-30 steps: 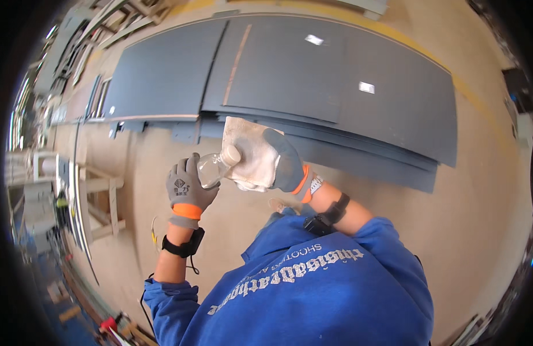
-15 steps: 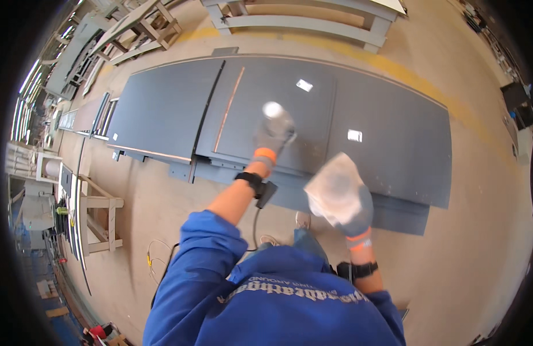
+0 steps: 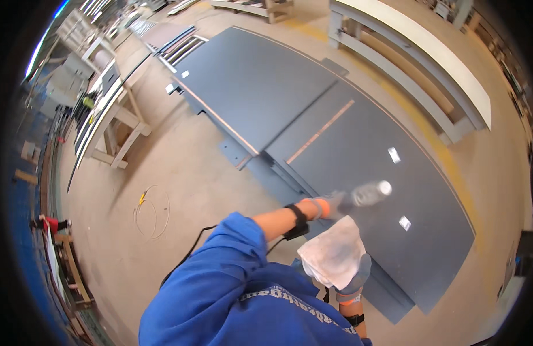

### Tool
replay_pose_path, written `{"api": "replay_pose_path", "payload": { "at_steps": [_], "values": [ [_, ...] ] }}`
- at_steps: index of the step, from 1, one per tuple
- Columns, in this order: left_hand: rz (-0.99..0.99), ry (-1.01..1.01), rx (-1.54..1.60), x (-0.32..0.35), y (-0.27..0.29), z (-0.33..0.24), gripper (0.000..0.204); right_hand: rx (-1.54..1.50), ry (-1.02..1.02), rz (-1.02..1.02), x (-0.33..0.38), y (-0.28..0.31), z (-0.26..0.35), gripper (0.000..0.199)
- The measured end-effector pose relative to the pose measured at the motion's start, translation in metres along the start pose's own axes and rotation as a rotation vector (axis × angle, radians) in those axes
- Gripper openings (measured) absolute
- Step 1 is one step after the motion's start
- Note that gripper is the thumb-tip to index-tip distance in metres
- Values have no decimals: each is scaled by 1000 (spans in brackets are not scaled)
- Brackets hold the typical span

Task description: Wiping down and organizing large furniture panels in a workshop environment.

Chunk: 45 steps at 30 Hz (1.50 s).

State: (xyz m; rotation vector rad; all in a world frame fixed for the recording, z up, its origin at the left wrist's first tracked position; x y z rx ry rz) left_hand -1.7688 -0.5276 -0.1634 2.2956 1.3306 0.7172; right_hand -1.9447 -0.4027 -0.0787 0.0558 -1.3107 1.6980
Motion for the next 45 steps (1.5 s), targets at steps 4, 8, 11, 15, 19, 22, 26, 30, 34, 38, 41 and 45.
{"api": "replay_pose_path", "payload": {
  "at_steps": [4, 8, 11, 15, 19, 22, 26, 30, 34, 38, 41, 45],
  "values": [
    [208, 122, 212, 125, 76, 121, 72, -9, -228, 119, -66, -78, -34, 74],
    [-295, 645, -6, 284, 181, 232, 79, -81, -169, 180, -143, -148, -87, 72],
    [-500, 775, 86, 372, 224, 284, 85, -135, -144, 190, -183, -195, -139, 69],
    [-615, 862, 247, 423, 261, 326, 88, -37, -298, 114, -241, -222, -201, 60],
    [-710, 867, 381, 425, 296, 381, 90, -205, -457, 351, -287, -287, -203, 59],
    [-697, 860, 593, 410, 329, 440, 89, -120, -357, 270, -348, -290, -198, 53],
    [-594, 905, 609, 377, 391, 475, 86, 44, -222, 200, -421, -289, -198, 69],
    [-673, 834, 640, 335, 426, 552, 86, -288, -331, 279, -451, -352, -188, 67],
    [-875, 720, 1175, 298, 429, 627, 76, -90, -143, 150, -467, -366, -180, 65],
    [-737, 630, 1375, 286, 431, 662, 71, -7, 44, -172, -476, -343, -171, 65],
    [-559, 579, 1461, 282, 425, 674, 69, -187, 138, -285, -475, -351, -171, 63],
    [-269, 625, 1608, 279, 451, 630, 60, -360, 221, -269, -485, -403, -174, 54]
  ]
}}
Point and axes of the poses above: each hand's wrist, its own x-axis away from the middle knuckle, its own y-axis out of the back of the hand, z = x × y, the point moved 4 cm from there along -x, towards the middle knuckle, and after that the axes turned 14 degrees about -y, right-handed, at the moved point
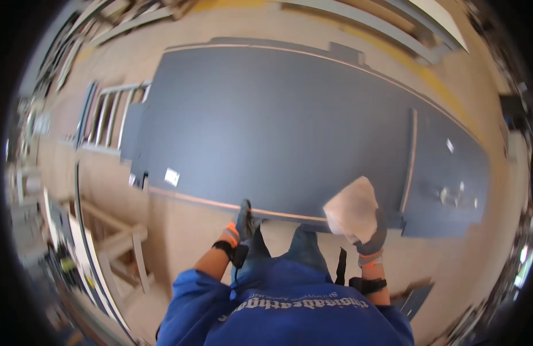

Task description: Wiping down and organizing large furniture panels in a workshop environment.

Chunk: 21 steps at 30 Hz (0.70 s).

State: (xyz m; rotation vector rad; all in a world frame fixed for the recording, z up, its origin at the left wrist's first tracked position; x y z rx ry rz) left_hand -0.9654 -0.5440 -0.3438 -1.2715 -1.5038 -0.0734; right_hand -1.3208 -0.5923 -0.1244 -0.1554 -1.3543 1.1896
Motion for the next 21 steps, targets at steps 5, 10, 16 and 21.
{"api": "replay_pose_path", "payload": {
  "at_steps": [5, 10, 16, 21],
  "values": [
    [183, 351, -660, 28, 1, -74, 47, -55, 254, -140, -22, -24, -34, 60],
    [177, -738, -1166, -64, -89, -227, 26, -67, 424, -197, -48, -24, -10, 60],
    [-306, -1111, -2364, -125, -155, -316, 78, -416, 572, -470, -112, 90, 100, 78],
    [-417, -976, -2444, -149, -119, -312, 82, -350, 524, -1104, -176, 80, 124, 87]
  ]
}}
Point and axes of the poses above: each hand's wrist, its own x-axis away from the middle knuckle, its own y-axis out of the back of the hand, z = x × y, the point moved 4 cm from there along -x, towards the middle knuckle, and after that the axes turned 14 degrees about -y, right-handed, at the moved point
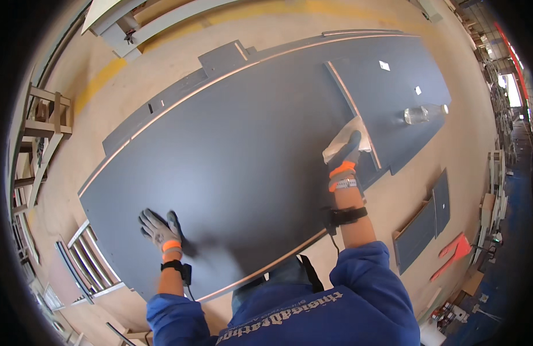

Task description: Wiping down and organizing large furniture panels in a workshop environment.

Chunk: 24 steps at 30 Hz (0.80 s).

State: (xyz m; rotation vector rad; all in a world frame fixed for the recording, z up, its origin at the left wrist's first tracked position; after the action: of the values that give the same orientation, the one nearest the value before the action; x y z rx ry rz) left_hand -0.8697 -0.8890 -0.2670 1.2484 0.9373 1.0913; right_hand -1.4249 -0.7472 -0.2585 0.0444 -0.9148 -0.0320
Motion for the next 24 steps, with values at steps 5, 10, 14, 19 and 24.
{"api": "replay_pose_path", "payload": {
  "at_steps": [5, 10, 14, 19, 24],
  "values": [
    [6, -11, 40, -3, -1, -5, 79, 200, -79, -86, -24, -105, 17, 68],
    [20, -38, 75, -5, -9, -4, 80, 1402, 1211, 34, 41, -266, -36, 46],
    [27, -35, 78, -4, -16, 9, 82, 1735, 1817, 371, 141, -330, -211, 54],
    [3, -18, 81, -13, 3, 8, 83, 1619, 1670, 691, 156, -314, -228, 53],
    [4, -38, 190, -17, 6, 13, 83, 1600, 1491, -19, 67, -316, -109, 58]
  ]
}}
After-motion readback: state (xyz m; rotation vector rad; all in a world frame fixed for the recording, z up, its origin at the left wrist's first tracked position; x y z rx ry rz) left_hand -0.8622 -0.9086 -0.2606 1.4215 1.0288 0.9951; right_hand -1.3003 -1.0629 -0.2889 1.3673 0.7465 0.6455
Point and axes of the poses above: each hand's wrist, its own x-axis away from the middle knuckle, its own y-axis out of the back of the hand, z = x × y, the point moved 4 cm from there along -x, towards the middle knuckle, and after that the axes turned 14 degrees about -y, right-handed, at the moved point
